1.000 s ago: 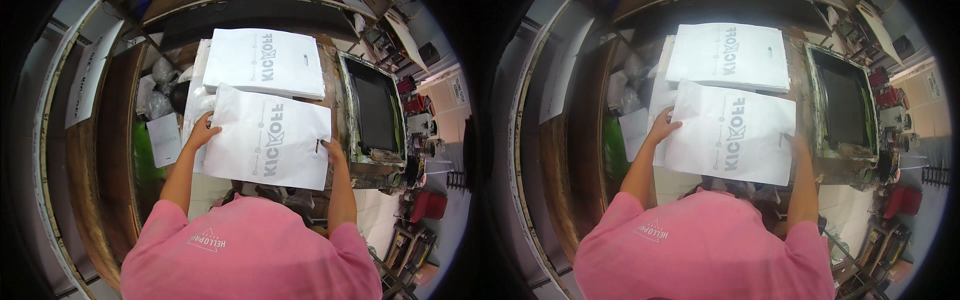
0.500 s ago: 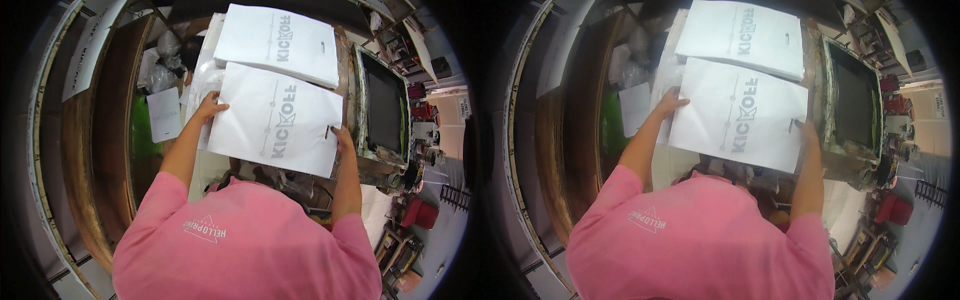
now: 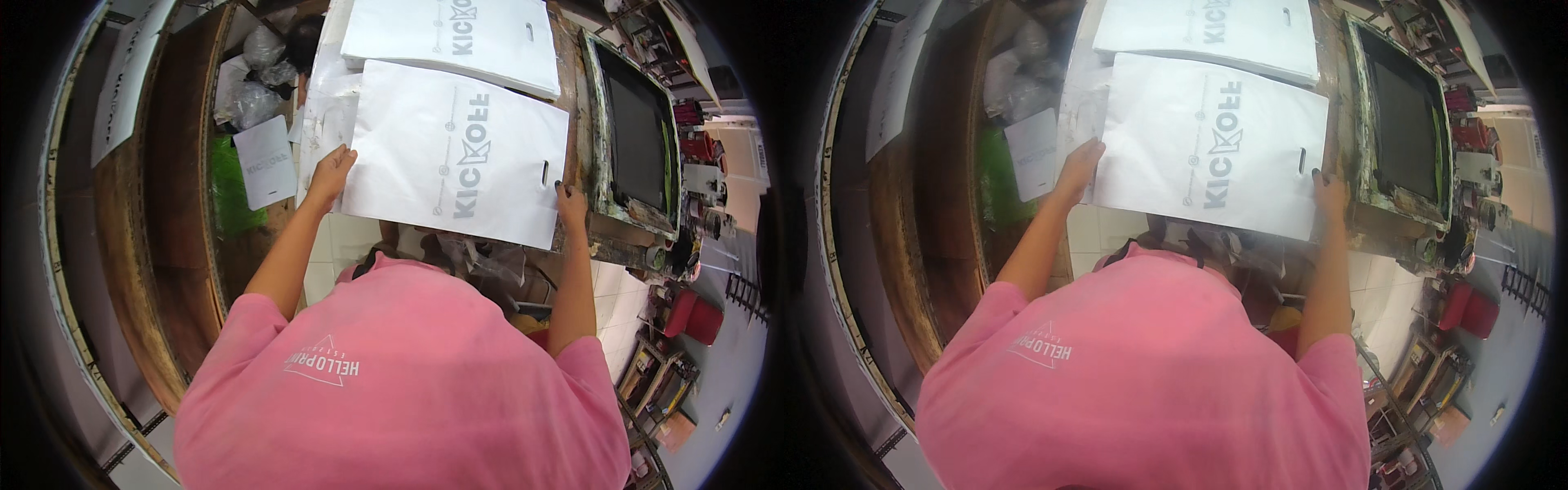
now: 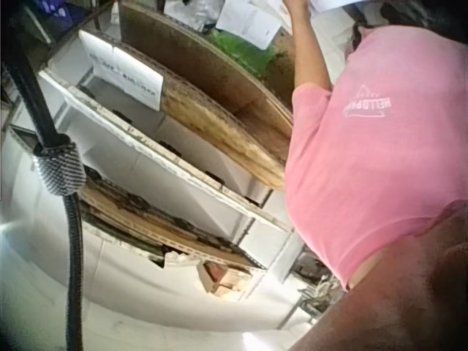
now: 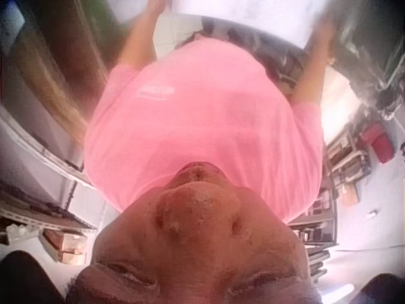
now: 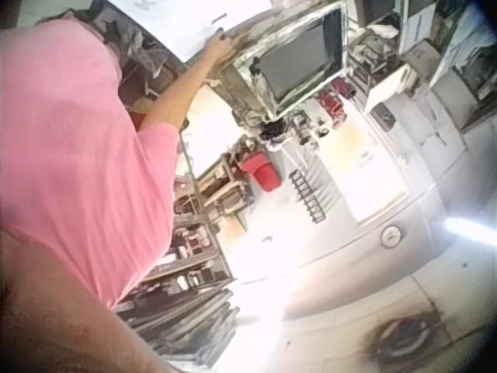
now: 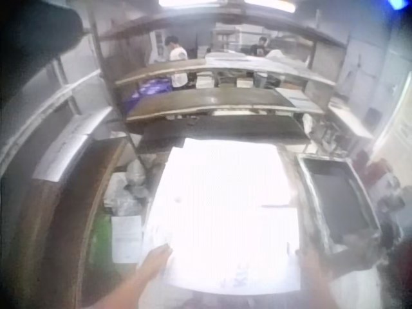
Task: The person organizes white plastic bags on a wooden table, including counting them and rolling a stack into a bundle before placing the bundle onto a shelf.
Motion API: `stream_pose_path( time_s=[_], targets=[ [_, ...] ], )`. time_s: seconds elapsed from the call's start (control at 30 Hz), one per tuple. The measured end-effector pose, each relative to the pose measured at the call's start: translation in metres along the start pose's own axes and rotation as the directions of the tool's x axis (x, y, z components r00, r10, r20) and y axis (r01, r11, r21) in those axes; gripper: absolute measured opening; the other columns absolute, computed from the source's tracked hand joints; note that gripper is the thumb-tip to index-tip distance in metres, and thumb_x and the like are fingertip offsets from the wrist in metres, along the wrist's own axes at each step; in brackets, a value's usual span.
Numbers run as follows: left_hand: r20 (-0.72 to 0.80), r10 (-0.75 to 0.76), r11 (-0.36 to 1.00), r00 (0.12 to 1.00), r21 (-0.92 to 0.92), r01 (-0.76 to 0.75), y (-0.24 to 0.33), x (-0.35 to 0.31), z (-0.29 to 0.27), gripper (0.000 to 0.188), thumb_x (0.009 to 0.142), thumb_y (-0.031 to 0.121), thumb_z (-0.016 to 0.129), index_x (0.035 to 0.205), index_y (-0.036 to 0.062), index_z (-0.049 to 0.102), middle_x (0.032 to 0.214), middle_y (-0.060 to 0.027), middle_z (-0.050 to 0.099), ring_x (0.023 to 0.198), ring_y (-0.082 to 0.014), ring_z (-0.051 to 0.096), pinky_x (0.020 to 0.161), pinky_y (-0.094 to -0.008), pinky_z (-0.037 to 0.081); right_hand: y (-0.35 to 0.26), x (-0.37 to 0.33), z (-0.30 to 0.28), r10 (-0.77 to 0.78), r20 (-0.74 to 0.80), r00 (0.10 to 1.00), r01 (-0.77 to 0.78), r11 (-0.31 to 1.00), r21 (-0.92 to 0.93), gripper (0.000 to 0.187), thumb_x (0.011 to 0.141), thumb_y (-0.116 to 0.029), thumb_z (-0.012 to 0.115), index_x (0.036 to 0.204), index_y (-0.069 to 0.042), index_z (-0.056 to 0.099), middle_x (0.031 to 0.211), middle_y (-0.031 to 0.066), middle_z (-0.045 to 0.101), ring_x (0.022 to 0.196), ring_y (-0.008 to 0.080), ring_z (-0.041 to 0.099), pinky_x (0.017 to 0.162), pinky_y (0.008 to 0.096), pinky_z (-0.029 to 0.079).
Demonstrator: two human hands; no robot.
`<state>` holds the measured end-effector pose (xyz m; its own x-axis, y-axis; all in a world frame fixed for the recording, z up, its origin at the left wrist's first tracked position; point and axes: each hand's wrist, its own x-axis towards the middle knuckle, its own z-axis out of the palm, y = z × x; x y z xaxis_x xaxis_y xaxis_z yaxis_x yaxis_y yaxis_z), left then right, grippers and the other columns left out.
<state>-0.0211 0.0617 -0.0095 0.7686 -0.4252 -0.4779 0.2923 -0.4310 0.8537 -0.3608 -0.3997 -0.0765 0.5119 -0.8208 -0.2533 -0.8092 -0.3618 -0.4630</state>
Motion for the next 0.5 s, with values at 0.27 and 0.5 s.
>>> stream_pose_path(
  time_s=[0.27,0.5],
  targets=[
    [0.066,0.123,0.932,0.99,0.336,-0.138,-0.005,-0.006,0.009,0.076,0.101,0.03,0.066,0.15,-0.0177,0.034,0.151,-0.0309,0.049,0.141,-0.0303,0.05,0.116,-0.034,0.037,-0.022,-0.012,0.026,0.1,-0.153,0.983,-0.098,0.995,0.02,0.059,0.097,-0.048,0.054,0.112,0.007,0.071,0.112,0.0354,0.067,0.111,0.0509,0.063,0.098,0.0525,0.046],
    [0.092,0.135,0.977,0.987,0.152,-0.148,-0.007,-0.005,0.005,0.071,0.101,0.024,0.066,0.148,-0.0197,0.035,0.148,-0.0292,0.052,0.137,-0.0272,0.052,0.114,-0.0314,0.038,-0.062,-0.025,0.009,0.218,-0.072,0.973,-0.211,0.973,0.095,0.064,0.099,-0.048,0.051,0.121,0.01,0.067,0.123,0.0355,0.065,0.119,0.05,0.06,0.104,0.0503,0.044]
  ],
)
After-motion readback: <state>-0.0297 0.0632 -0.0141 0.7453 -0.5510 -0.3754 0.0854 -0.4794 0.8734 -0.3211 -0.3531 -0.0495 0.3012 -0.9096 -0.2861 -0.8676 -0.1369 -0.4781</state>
